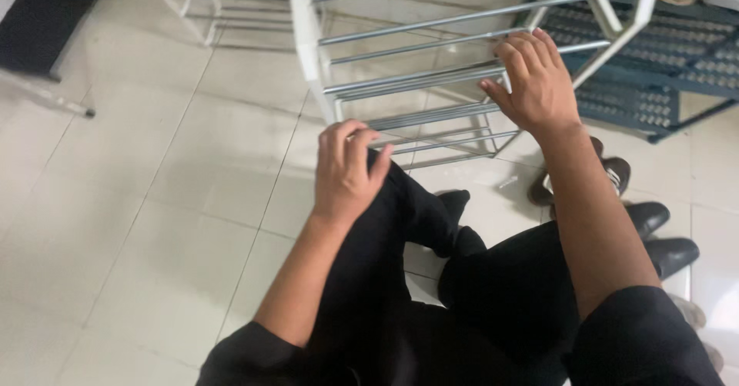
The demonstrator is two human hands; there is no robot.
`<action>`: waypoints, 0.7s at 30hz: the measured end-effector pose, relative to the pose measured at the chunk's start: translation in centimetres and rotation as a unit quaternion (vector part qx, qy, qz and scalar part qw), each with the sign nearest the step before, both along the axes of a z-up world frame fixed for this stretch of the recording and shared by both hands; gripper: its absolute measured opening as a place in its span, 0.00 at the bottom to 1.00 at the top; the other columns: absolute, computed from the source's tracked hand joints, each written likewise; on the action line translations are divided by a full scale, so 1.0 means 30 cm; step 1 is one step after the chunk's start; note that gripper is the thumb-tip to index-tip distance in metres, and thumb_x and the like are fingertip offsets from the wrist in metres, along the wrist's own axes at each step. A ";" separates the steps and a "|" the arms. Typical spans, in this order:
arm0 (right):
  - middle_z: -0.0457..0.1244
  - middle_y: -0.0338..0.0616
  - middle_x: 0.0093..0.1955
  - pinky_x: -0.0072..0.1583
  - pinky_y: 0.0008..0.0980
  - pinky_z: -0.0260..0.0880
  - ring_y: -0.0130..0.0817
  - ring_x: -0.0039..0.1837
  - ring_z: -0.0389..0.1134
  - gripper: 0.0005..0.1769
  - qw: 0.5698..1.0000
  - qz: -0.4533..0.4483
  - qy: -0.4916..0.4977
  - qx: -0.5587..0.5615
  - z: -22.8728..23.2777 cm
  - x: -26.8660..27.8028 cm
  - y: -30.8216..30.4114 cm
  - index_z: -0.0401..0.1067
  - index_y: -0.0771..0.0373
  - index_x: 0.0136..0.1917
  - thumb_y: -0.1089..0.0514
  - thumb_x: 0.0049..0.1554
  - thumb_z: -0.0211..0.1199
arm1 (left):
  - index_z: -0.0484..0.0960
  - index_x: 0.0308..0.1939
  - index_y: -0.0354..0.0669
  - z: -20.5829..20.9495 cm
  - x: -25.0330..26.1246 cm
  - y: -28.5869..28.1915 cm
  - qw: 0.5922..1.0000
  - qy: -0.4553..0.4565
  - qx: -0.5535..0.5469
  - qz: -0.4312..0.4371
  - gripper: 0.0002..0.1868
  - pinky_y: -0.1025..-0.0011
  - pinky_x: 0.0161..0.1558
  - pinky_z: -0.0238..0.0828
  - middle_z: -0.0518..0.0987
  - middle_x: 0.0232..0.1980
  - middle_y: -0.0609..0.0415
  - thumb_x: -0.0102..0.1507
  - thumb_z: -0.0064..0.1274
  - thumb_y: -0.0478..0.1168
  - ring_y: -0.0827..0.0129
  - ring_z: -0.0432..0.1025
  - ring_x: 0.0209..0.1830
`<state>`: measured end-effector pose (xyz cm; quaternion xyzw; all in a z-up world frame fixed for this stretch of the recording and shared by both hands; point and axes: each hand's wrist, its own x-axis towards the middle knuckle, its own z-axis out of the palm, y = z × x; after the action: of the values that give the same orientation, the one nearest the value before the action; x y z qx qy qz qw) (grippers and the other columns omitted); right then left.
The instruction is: The person removes several pairs of shoes from a white metal shoe rack and places them on the floor. Then they disassemble the rack by removing metal rods and white plastic side frames, laying the parts on the floor.
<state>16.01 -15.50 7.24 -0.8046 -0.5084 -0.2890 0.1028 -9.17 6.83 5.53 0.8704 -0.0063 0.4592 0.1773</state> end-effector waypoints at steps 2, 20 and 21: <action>0.65 0.50 0.66 0.75 0.49 0.62 0.50 0.70 0.64 0.29 0.998 0.048 -0.032 -0.024 0.000 -0.011 0.045 0.66 0.62 0.68 0.42 0.67 0.71 | 0.73 0.51 0.40 -0.037 -0.118 0.068 0.998 0.003 -0.011 0.056 0.16 0.56 0.58 0.71 0.74 0.54 0.46 0.67 0.64 0.38 0.51 0.71 0.55; 0.67 0.42 0.42 0.40 0.36 0.74 0.38 0.47 0.72 0.08 0.993 0.044 -0.064 -0.085 -0.042 -0.088 0.275 0.71 0.57 0.53 0.52 0.66 0.62 | 0.68 0.58 0.36 -0.036 0.246 0.341 0.938 0.193 -0.287 -0.016 0.23 0.56 0.48 0.76 0.81 0.52 0.41 0.73 0.47 0.54 0.51 0.79 0.52; 0.68 0.44 0.45 0.37 0.34 0.74 0.38 0.46 0.73 0.11 0.992 0.003 -0.030 -0.124 -0.035 -0.100 0.285 0.71 0.58 0.53 0.49 0.68 0.60 | 0.70 0.55 0.38 -0.054 0.281 0.355 0.933 0.177 -0.308 -0.051 0.22 0.57 0.48 0.77 0.83 0.50 0.43 0.73 0.46 0.54 0.52 0.80 0.50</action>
<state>13.00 -6.93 6.20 -0.8009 -0.5455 -0.2469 -0.0123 -0.74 17.48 3.90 0.8387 0.1229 0.2680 0.4580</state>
